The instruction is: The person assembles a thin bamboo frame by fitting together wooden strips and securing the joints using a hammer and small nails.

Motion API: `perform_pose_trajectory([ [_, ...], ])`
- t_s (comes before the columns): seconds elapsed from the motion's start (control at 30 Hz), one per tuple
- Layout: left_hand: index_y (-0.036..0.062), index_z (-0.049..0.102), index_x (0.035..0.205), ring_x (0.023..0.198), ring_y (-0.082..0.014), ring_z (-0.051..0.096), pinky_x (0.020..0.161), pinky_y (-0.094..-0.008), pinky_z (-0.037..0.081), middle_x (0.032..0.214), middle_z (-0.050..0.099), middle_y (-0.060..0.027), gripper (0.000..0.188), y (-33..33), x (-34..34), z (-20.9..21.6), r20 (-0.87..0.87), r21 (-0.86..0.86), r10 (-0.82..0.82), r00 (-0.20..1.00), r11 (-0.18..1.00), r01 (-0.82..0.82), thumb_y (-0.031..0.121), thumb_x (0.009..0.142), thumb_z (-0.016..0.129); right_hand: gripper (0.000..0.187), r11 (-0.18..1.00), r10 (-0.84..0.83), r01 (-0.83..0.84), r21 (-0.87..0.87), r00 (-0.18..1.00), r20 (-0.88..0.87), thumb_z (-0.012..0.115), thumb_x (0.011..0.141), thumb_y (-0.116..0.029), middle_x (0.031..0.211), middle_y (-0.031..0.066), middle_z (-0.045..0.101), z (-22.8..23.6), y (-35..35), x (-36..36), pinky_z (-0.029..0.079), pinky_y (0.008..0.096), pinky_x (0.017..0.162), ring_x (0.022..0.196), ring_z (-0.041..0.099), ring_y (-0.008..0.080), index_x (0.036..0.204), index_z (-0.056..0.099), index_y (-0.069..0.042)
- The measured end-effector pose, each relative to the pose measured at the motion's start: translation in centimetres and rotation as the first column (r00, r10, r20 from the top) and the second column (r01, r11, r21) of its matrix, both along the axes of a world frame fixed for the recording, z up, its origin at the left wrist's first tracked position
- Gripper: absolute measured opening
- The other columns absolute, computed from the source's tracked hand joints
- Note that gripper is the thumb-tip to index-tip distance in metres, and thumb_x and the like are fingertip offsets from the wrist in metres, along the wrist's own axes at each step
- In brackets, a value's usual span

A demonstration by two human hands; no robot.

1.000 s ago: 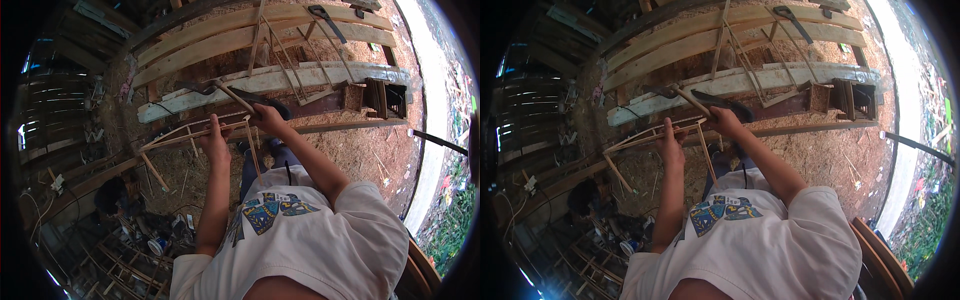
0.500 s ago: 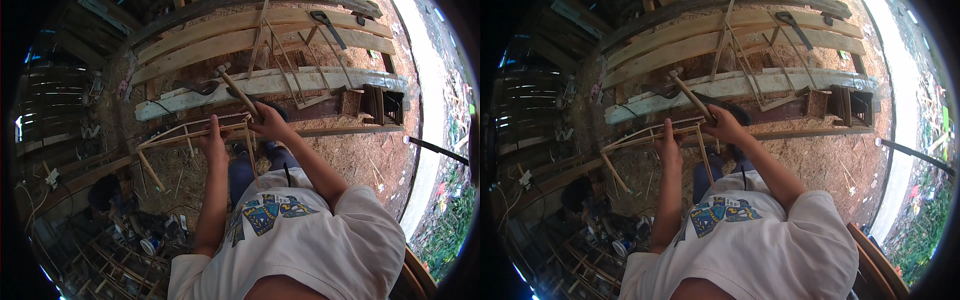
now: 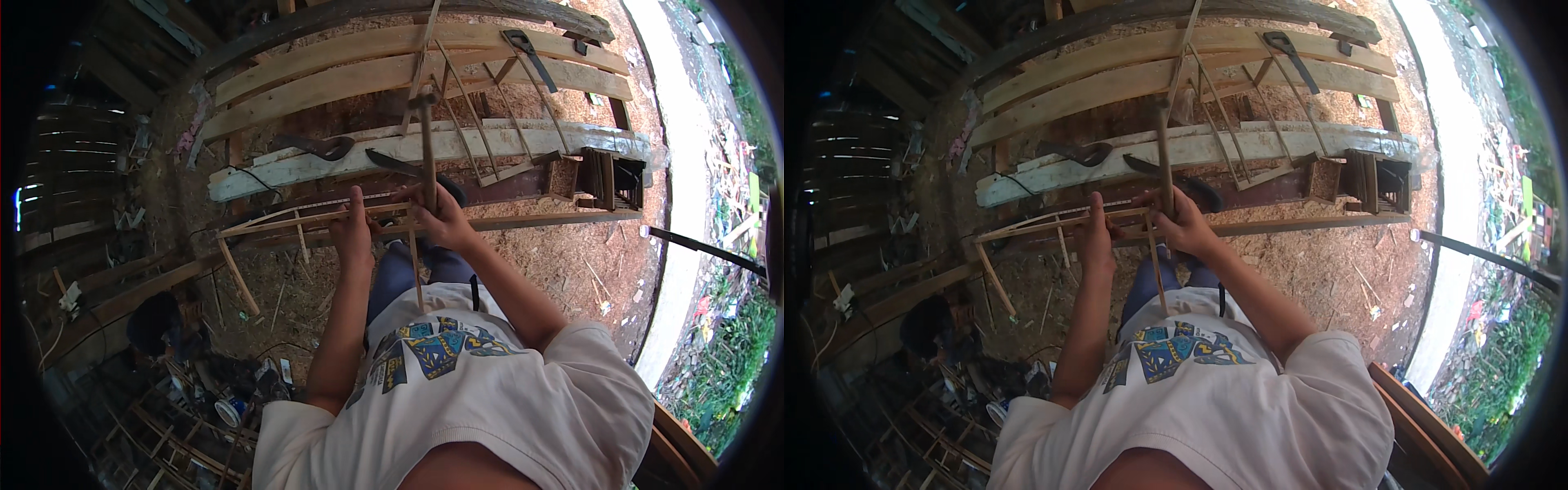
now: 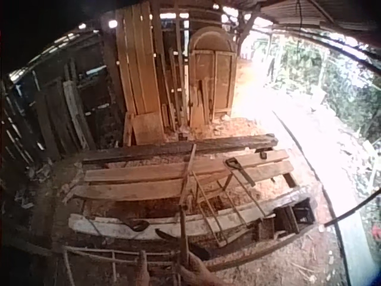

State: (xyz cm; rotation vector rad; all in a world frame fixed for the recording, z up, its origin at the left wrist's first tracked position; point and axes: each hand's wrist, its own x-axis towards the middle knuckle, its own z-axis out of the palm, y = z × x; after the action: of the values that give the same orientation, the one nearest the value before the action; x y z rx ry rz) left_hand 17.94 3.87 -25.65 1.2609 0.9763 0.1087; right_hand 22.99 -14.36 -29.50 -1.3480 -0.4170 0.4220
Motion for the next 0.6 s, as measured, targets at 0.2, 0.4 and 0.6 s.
perform_pose_trajectory([
  [0.2,0.0090,0.058,0.083,0.051,-0.0112,0.056,0.051,-0.0298,0.050,0.062,0.051,0.0012,0.051,1.5,0.7,0.0,-0.008,-0.022,-0.074,0.997,0.997,0.074,0.056,0.099,0.068,0.023,0.986,-0.155,0.151,-0.065,0.986,-0.062,0.068,0.097,-0.009,0.121,0.0103,0.073,0.5,1.8,-0.5,0.054,0.0316,0.091,0.102,0.065,0.0138,0.115,0.056,-0.001],
  [0.4,0.0069,0.063,0.075,0.053,-0.0116,0.058,0.053,-0.0288,0.048,0.062,0.058,-0.0010,0.057,4.4,0.4,0.1,0.008,-0.127,-0.395,0.919,0.911,0.392,0.057,0.101,0.065,0.023,0.972,-0.180,0.163,-0.171,0.980,-0.086,0.066,0.100,0.000,0.121,0.0172,0.072,2.4,2.4,0.1,0.054,0.0367,0.102,0.122,0.066,0.0239,0.103,0.044,-0.005],
  [0.6,0.0041,0.065,0.071,0.056,-0.0144,0.060,0.054,-0.0326,0.047,0.065,0.064,-0.0059,0.046,7.0,-1.2,6.5,-0.039,0.190,-0.864,0.502,0.487,0.852,0.041,0.097,0.076,0.021,0.963,-0.176,0.148,-0.228,0.978,-0.112,0.066,0.100,0.001,0.119,0.0173,0.073,2.0,2.0,-0.1,0.054,0.0403,0.105,0.127,0.065,0.0270,0.104,0.045,-0.004],
])
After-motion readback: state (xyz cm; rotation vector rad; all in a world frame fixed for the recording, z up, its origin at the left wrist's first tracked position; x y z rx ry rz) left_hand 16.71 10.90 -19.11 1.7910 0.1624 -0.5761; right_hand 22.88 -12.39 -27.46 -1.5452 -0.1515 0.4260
